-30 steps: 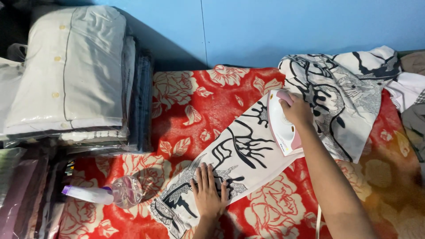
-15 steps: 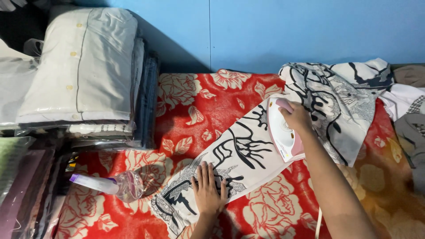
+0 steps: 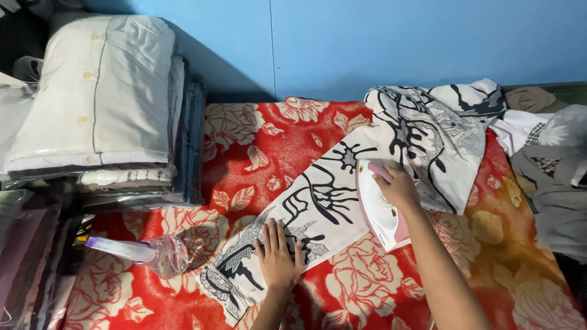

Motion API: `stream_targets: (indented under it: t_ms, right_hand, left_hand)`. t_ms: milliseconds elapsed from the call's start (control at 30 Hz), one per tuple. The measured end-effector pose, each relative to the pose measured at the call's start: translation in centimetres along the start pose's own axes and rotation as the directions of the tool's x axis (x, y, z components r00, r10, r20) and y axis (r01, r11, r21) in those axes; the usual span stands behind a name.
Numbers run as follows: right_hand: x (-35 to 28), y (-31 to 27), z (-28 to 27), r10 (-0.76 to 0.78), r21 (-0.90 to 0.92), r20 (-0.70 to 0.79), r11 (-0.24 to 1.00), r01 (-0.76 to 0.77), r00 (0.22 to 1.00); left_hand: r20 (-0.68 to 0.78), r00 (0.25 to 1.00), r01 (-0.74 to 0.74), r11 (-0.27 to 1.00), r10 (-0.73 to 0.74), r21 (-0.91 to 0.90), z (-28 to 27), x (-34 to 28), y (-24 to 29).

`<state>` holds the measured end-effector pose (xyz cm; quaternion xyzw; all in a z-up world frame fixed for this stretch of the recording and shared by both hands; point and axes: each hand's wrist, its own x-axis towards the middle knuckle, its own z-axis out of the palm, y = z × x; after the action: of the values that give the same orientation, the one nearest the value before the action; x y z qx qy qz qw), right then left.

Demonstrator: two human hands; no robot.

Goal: The person irons a white garment with a black pattern on a red floral surface. They use a pink and white iron to smooth the fabric, moving it back and forth while holding the garment in place with their other hand. A spray bottle is visible nearby.

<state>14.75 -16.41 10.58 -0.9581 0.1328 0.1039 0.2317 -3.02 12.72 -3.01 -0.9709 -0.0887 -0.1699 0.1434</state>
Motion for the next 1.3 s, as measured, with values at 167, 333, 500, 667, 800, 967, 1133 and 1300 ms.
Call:
stream_targets:
  t_ms: [167,333,500,667,800,967,1133,1300]
  right_hand:
    - [-7.1,-0.4,-2.7,0.000,0.077,0.227,0.997,-0.018,0.974]
    - [-7.1,0.5,-2.5,0.051,-0.065,0.203,0.997,-0.038,0.978]
    - [-4.8,0.9,-2.5,0.103,0.003,0.027,0.995,-0.103,0.994]
    - [-4.0,0.9,-1.9,0.076,0.011,0.006,0.997,-0.076,0.997]
    - [-2.2,1.0,-1.3,0.136,-0.027,-0.025,0.990,-0.137,0.990]
    - [-6.1,-1.9,-4.2,0.257,0.071,0.136,0.961,-0.269,0.957]
    - [-3.9,0.4,-1.7,0.203,-0.094,0.018,0.975,-0.200,0.979]
    - [0.4,0.6,-0.8,0.247,-0.195,-0.076,0.946,-0.257,0.966]
  left_hand:
    - [0.002,1.000,-0.003,1.000,0.003,0.030,0.1,0.0,-0.1]
    - [0.004,1.000,0.003,1.000,-0.003,0.019,-0.3,0.1,-0.1]
    - [0.267,0.961,0.076,0.859,0.073,-0.506,-1.0,0.4,-0.4]
    - [0.232,0.971,0.070,0.868,0.053,-0.492,-1.0,0.4,-0.1]
    - [0.252,0.966,0.093,0.841,0.053,-0.533,-1.6,0.5,-0.2]
    - [0.213,0.976,0.059,0.884,0.047,-0.464,-1.1,0.3,-0.2]
    - [0.210,0.976,0.044,0.900,0.053,-0.433,-1.1,0.4,-0.2]
    - [0.254,0.965,0.076,0.863,0.062,-0.500,-1.7,0.5,-0.3]
